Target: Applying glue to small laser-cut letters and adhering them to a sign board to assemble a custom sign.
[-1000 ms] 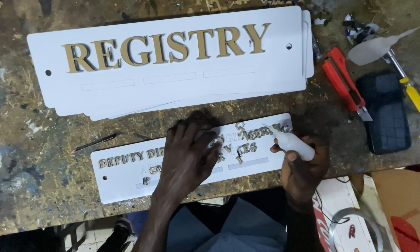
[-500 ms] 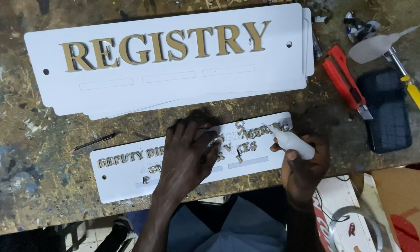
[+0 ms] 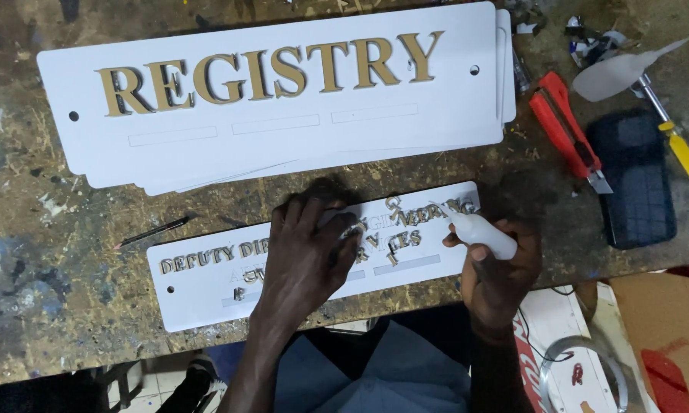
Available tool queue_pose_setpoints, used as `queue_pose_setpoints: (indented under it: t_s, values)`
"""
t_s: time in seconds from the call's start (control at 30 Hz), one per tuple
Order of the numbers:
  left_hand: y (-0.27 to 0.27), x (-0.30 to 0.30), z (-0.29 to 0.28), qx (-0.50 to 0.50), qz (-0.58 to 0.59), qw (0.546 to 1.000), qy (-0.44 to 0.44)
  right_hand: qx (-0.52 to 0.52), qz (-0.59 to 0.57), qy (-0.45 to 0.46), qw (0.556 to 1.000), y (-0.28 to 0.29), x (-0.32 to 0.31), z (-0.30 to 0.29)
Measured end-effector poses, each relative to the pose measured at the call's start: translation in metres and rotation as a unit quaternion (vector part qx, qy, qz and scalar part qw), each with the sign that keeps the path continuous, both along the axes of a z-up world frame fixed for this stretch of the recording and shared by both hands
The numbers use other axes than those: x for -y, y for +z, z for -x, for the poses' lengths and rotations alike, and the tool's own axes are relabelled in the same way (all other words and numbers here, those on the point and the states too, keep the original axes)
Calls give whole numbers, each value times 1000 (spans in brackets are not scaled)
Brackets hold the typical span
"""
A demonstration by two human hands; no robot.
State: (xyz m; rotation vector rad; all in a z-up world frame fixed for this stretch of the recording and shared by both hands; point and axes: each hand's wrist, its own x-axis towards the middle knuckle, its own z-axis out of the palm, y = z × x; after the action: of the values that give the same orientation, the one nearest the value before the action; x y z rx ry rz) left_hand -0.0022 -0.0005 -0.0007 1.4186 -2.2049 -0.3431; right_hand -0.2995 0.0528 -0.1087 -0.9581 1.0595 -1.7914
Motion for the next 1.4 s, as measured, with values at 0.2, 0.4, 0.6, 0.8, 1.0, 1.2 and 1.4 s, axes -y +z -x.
queue_pose_setpoints:
  t_s: [0.2, 0.4, 0.6, 0.8, 1.0, 1.2, 1.4]
  values:
    - [3, -2, 1, -7, -17, 1000, 3, -8, -10, -4, 1000, 9, 0, -5]
    - [3, -1, 1, 0, -15, 1000, 5, 9, -2, 8, 1000, 8, 3, -3]
    - [3, 0, -1, -14, -22, 1000, -3, 12, -8, 7, 1000, 16, 4, -8]
    - [-3, 0, -2, -13, -22, 1000, -5, 11, -11, 10, 1000, 5, 1, -1]
    - [-1, 0, -3, -21, -19, 1000, -8, 7, -5, 10, 1000, 12, 3, -5]
    - [-3, 0, -1, -10, -13, 1000, -2, 21, 2, 16, 1000, 1, 0, 0]
    - [0, -2, -2, -13, -21, 1000, 2, 6, -4, 6, 1000, 10, 3, -4]
